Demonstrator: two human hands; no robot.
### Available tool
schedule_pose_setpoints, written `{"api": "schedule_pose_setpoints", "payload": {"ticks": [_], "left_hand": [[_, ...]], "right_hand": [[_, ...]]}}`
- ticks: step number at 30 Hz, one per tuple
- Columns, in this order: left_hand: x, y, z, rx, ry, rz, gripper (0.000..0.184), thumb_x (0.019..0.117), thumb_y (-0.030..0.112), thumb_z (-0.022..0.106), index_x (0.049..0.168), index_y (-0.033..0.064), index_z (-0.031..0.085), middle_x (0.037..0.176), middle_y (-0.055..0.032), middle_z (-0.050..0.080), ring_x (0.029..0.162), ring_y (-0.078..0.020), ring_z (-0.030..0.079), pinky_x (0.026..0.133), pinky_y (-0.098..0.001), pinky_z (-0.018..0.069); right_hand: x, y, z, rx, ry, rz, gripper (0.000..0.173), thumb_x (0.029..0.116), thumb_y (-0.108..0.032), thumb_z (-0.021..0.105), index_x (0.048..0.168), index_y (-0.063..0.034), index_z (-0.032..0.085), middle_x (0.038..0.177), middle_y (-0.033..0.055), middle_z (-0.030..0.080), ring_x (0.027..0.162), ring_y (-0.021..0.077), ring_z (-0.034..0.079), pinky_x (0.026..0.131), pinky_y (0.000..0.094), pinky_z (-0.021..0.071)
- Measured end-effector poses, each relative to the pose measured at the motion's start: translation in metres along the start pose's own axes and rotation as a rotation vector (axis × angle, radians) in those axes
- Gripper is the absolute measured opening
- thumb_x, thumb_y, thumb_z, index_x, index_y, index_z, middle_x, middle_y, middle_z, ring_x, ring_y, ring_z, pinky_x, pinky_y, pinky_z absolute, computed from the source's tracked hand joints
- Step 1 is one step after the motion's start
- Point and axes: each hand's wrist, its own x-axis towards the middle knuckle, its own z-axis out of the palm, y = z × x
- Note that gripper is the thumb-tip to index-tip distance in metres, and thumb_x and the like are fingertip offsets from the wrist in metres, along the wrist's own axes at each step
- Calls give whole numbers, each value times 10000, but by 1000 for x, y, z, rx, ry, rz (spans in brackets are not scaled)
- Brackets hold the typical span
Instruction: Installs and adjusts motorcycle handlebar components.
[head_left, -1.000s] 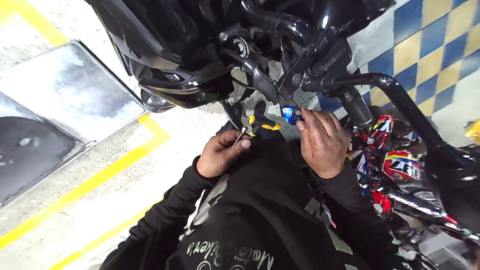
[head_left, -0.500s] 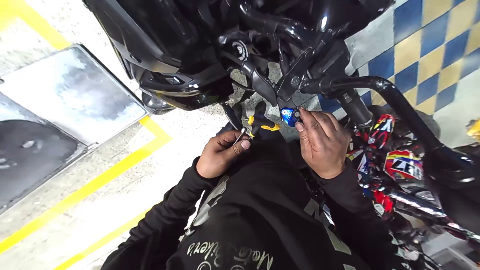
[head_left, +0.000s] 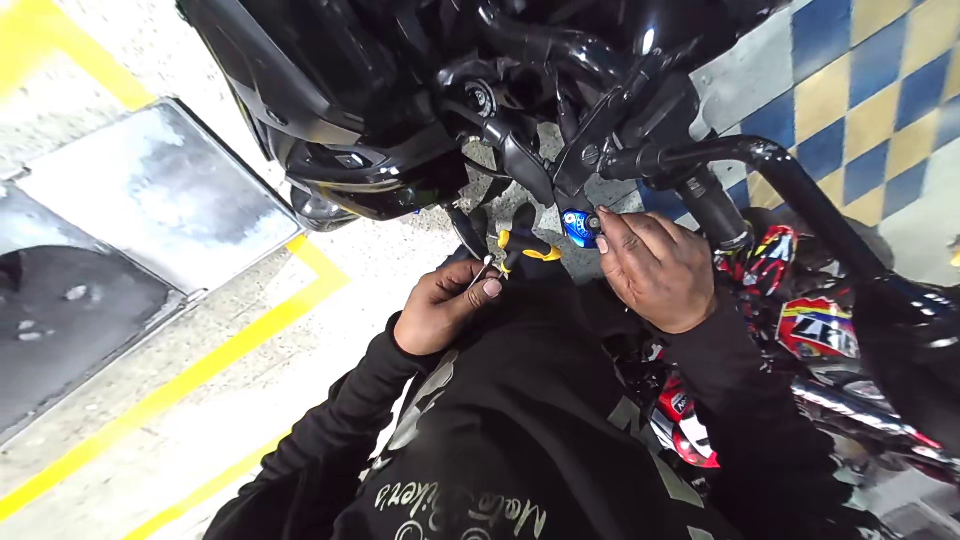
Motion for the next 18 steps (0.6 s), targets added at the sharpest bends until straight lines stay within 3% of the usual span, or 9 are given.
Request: {"api": "schedule_pose_setpoints", "payload": {"ticks": [7,14,18], "left_hand": [[-1,0,2,6,6,16,114,1007,179,649,1048,91,709,816,59,699,680,-13,621,636,-201,538],[-2,-1,3,-15,18,21,109,1008,179,649,1040,91,705,797,56,684,654,-15,604,610,-198,525],[-1,-2,5,-19,45,13,124,1011,188,649,1045,81,702,786,43,683,620,-18,586,576,-192,507]], "right_hand": [[2,-1,-5,56,-31,60,296,1036,-146,557,1223,32,701,1011,176,744,913,301,727,744,389,592],[-8,-29,5,51,141,311,244,987,-201,695,1119,-8,761,1058,154,758,993,261,733,837,367,599],[-8,-48,17,48,203,430,360,915,-325,788,1087,-15,732,1108,163,712,1053,273,687,875,391,576]]}}
